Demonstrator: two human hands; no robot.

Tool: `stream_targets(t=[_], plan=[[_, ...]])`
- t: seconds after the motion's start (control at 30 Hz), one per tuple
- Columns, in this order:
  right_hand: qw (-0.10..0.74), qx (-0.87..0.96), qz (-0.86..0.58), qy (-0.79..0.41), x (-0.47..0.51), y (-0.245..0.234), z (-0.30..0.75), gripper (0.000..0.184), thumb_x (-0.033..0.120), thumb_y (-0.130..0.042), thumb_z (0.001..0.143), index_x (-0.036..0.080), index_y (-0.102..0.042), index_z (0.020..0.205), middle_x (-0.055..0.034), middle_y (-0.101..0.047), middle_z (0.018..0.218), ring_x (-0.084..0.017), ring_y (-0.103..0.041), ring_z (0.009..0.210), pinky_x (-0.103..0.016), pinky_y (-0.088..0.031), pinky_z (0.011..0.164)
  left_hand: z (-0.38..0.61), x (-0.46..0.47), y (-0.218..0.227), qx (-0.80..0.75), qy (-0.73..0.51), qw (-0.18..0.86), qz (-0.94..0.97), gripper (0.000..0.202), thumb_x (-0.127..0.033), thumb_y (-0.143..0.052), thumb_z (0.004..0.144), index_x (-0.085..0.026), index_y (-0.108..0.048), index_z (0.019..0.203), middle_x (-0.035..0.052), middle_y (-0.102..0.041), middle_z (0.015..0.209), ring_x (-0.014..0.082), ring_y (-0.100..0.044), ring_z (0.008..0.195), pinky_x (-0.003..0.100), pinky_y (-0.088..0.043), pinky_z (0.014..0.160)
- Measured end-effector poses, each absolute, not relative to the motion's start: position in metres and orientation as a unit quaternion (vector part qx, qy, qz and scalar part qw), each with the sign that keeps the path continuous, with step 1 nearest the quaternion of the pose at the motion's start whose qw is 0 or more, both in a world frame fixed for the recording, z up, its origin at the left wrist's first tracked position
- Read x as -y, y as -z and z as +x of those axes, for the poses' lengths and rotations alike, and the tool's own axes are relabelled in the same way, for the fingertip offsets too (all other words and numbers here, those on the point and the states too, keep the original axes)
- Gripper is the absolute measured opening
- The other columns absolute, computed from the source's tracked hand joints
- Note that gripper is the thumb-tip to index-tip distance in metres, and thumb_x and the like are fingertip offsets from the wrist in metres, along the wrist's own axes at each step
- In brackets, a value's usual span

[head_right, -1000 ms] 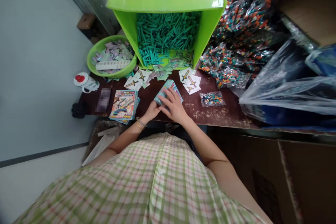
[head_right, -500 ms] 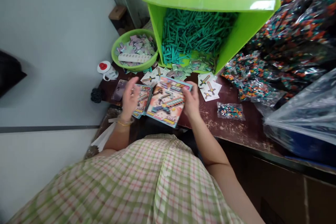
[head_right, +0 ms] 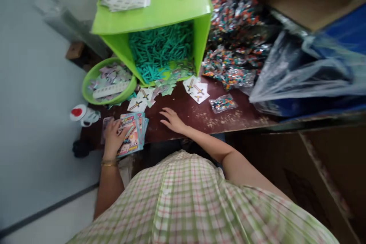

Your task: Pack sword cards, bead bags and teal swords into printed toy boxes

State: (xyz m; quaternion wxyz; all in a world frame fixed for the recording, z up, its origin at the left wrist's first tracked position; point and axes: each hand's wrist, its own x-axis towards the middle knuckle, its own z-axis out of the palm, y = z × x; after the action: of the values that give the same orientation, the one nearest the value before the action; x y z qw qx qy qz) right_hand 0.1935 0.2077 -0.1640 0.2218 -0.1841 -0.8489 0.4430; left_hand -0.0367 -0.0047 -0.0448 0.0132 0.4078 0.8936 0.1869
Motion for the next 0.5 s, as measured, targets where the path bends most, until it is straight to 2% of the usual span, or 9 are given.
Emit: stream_targets(t=[0.07, 0.1, 0.17, 0.23, 0.3, 0.4, 0.5], plan=[[0.257, 0.852, -0.277, -0.364, -0.253, 0.173, 0.247, 0.043, 0.040, -0.052, 0.107, 0.021, -0.065, 0.143, -0.0172, -0.053, 0.158, -0.028, -0.044, 0.153, -0.057, -0.035, 0.127, -0.028, -0.007, 0.034, -0.885, -0.185, -0.039, 0.425, 0.048, -0.044, -0.061, 0.097, -0.019, -0.067, 0.137, 0.0216, -0.045, 0.165, 0.0444, -0.035, 0.158, 0.070, -0.028, 0.128], [0.264, 0.844, -0.337, -0.322, -0.274, 0.177, 0.276, 0.041, 0.037, -0.053, 0.105, 0.019, -0.067, 0.140, -0.0187, -0.054, 0.157, -0.030, -0.045, 0.152, -0.058, -0.034, 0.127, -0.020, -0.015, 0.029, -0.873, -0.202, -0.056, 0.440, 0.047, -0.045, -0.059, 0.098, -0.020, -0.068, 0.136, 0.0209, -0.047, 0.164, 0.0434, -0.037, 0.156, 0.069, -0.030, 0.127], [0.249, 0.808, -0.471, -0.251, -0.307, 0.184, 0.335, 0.044, 0.035, -0.060, 0.102, 0.015, -0.067, 0.140, -0.0225, -0.051, 0.158, -0.035, -0.042, 0.153, -0.065, -0.031, 0.126, -0.001, -0.038, 0.026, -0.834, -0.261, -0.059, 0.483, 0.045, -0.047, -0.056, 0.100, -0.021, -0.068, 0.135, 0.0190, -0.055, 0.157, 0.0387, -0.048, 0.150, 0.062, -0.038, 0.126], [0.199, 0.772, -0.563, -0.217, -0.319, 0.187, 0.384, 0.056, 0.037, -0.070, 0.096, 0.014, -0.062, 0.146, -0.0251, -0.045, 0.163, -0.042, -0.036, 0.156, -0.073, -0.028, 0.123, 0.024, -0.067, 0.032, -0.782, -0.311, -0.016, 0.540, 0.044, -0.049, -0.054, 0.101, -0.023, -0.069, 0.134, 0.0158, -0.064, 0.146, 0.0334, -0.059, 0.140, 0.054, -0.046, 0.122], [0.153, 0.766, -0.584, -0.220, -0.312, 0.185, 0.413, 0.070, 0.042, -0.078, 0.091, 0.016, -0.057, 0.153, -0.0246, -0.040, 0.168, -0.045, -0.031, 0.158, -0.076, -0.026, 0.122, 0.049, -0.100, 0.049, -0.724, -0.329, 0.068, 0.602, 0.044, -0.052, -0.053, 0.101, -0.025, -0.069, 0.131, 0.0130, -0.070, 0.137, 0.0305, -0.065, 0.132, 0.050, -0.050, 0.118], [0.134, 0.796, -0.537, -0.246, -0.282, 0.180, 0.417, 0.083, 0.048, -0.087, 0.083, 0.020, -0.056, 0.154, -0.0216, -0.038, 0.170, -0.045, -0.028, 0.160, -0.071, -0.021, 0.127, 0.081, -0.149, 0.089, -0.651, -0.315, 0.200, 0.661, 0.045, -0.056, -0.051, 0.098, -0.023, -0.072, 0.120, 0.0128, -0.075, 0.125, 0.0305, -0.071, 0.120, 0.050, -0.055, 0.113], [0.165, 0.795, -0.515, -0.274, -0.254, 0.179, 0.395, 0.080, 0.052, -0.090, 0.079, 0.019, -0.062, 0.146, -0.0207, -0.046, 0.166, -0.043, -0.030, 0.160, -0.069, -0.023, 0.127, 0.104, -0.184, 0.129, -0.634, -0.300, 0.241, 0.671, 0.045, -0.058, -0.050, 0.095, -0.023, -0.074, 0.109, 0.0150, -0.077, 0.117, 0.0332, -0.074, 0.110, 0.054, -0.057, 0.109]])
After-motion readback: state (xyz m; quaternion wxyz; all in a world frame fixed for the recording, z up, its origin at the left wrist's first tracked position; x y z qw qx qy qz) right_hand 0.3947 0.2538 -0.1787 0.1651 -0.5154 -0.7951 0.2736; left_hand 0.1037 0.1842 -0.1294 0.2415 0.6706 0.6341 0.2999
